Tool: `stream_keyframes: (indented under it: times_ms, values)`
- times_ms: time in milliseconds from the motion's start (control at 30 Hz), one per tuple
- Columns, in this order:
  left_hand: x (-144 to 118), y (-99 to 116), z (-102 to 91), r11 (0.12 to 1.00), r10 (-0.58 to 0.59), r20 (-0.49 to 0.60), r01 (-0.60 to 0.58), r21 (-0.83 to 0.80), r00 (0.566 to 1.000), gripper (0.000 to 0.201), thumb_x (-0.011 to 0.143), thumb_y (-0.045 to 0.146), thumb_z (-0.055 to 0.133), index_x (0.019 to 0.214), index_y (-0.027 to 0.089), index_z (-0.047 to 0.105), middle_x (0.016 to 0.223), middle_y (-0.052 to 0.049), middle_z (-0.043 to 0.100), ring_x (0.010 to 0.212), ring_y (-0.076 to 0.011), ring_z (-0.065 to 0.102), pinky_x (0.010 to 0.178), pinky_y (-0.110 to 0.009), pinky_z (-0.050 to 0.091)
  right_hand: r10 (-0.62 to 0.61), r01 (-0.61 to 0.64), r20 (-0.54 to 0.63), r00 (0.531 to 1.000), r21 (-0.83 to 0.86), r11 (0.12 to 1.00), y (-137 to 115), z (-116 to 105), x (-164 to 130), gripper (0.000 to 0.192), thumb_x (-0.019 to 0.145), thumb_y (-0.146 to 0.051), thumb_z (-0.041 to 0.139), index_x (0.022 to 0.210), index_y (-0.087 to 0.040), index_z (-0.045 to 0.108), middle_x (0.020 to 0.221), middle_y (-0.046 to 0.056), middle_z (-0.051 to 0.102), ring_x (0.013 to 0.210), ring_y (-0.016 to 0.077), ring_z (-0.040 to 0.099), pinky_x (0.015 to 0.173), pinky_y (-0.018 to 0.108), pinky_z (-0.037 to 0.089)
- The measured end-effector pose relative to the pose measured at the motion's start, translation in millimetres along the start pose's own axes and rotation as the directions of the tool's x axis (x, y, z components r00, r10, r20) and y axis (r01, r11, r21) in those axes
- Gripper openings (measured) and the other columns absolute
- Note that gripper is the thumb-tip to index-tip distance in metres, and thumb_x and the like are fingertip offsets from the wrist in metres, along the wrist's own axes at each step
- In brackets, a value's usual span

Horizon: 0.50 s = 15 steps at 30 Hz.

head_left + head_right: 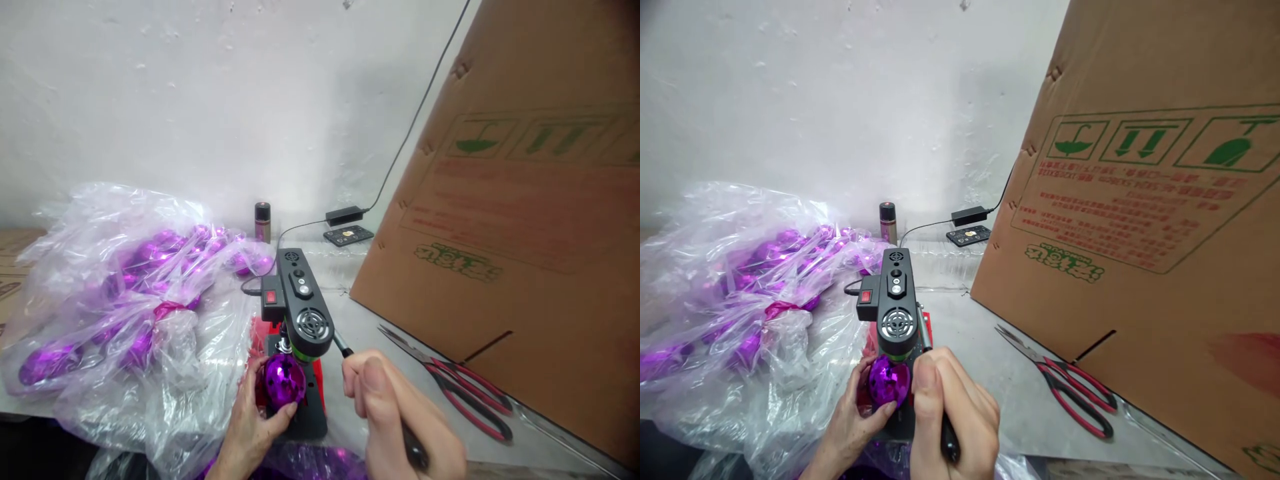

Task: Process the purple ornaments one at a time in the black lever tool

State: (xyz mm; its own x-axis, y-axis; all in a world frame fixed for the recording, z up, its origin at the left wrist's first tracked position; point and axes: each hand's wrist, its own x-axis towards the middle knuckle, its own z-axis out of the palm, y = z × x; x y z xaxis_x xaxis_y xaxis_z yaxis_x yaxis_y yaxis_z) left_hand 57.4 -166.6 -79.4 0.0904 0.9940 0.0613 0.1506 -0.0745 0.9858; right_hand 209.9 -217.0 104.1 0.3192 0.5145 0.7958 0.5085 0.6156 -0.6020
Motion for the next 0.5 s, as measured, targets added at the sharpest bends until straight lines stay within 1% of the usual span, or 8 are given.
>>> stream_keyframes:
  times_ms: [67, 167, 267, 333, 400, 500]
  values:
    - [-2, -2, -1.0, 0.997, 0.037, 0.010, -0.037, 0.068, 0.999, 0.074, 0.074, 0.048, 0.089, 0.138, 0.021, 0.065, 0.135, -0.017, 0.076, 0.127, -0.0406, 0.073, 0.111, -0.058, 0.060, 0.035, -0.035, -0.050, 0.998, -0.001, 0.999, -4, 4, -1, 0.037, 0.110, -0.007, 0.047, 0.076, -0.022, 0.044, 0.068, -0.005, 0.044, 0.059, 0.0071, 0.044, 0.054, 0.025, 0.034]
    - [-3, -9, -0.9, 0.979, 0.098, 0.040, -0.103, 0.175, 0.994, 0.077, 0.077, 0.046, 0.089, 0.144, 0.021, 0.062, 0.143, -0.019, 0.073, 0.137, -0.0434, 0.068, 0.118, -0.064, 0.054, 0.079, -0.079, -0.105, 0.991, -0.001, 0.997, -8, 9, -2, 0.038, 0.111, -0.010, 0.047, 0.076, -0.022, 0.043, 0.069, -0.004, 0.042, 0.060, 0.0081, 0.042, 0.055, 0.028, 0.030]
    - [-4, -18, 1.7, 0.948, 0.173, 0.099, -0.193, 0.254, 0.980, 0.079, 0.081, 0.042, 0.088, 0.150, 0.019, 0.057, 0.149, -0.021, 0.071, 0.139, -0.0429, 0.068, 0.117, -0.062, 0.057, 0.071, -0.071, -0.086, 0.994, 0.004, 0.997, -7, 9, -2, 0.037, 0.111, -0.009, 0.046, 0.076, -0.022, 0.043, 0.069, -0.004, 0.042, 0.060, 0.0079, 0.044, 0.055, 0.028, 0.032]
    - [-4, -22, 2.7, 0.924, 0.219, 0.120, -0.245, 0.292, 0.968, 0.080, 0.081, 0.040, 0.089, 0.151, 0.019, 0.057, 0.149, -0.022, 0.071, 0.137, -0.0427, 0.070, 0.114, -0.058, 0.060, 0.028, -0.028, -0.033, 0.999, 0.007, 1.000, -4, 5, -2, 0.036, 0.110, -0.006, 0.046, 0.078, -0.022, 0.043, 0.069, -0.005, 0.044, 0.060, 0.0074, 0.045, 0.055, 0.026, 0.033]
    - [-4, -23, 1.8, 0.907, 0.244, 0.129, -0.274, 0.321, 0.961, 0.080, 0.080, 0.038, 0.089, 0.151, 0.018, 0.057, 0.149, -0.022, 0.071, 0.136, -0.0430, 0.070, 0.113, -0.057, 0.061, 0.001, -0.001, -0.001, 1.000, 0.008, 1.000, -2, 2, -2, 0.035, 0.109, -0.005, 0.046, 0.079, -0.022, 0.044, 0.069, -0.005, 0.045, 0.060, 0.0073, 0.046, 0.054, 0.025, 0.034]
    - [-3, -18, -1.5, 0.890, 0.255, 0.162, -0.297, 0.346, 0.953, 0.079, 0.081, 0.036, 0.088, 0.152, 0.017, 0.057, 0.148, -0.022, 0.072, 0.136, -0.0428, 0.070, 0.113, -0.057, 0.062, 0.026, -0.026, -0.018, 0.999, 0.001, 1.000, 0, -1, -2, 0.036, 0.109, -0.004, 0.046, 0.078, -0.022, 0.045, 0.070, -0.004, 0.045, 0.060, 0.0077, 0.046, 0.054, 0.026, 0.034]
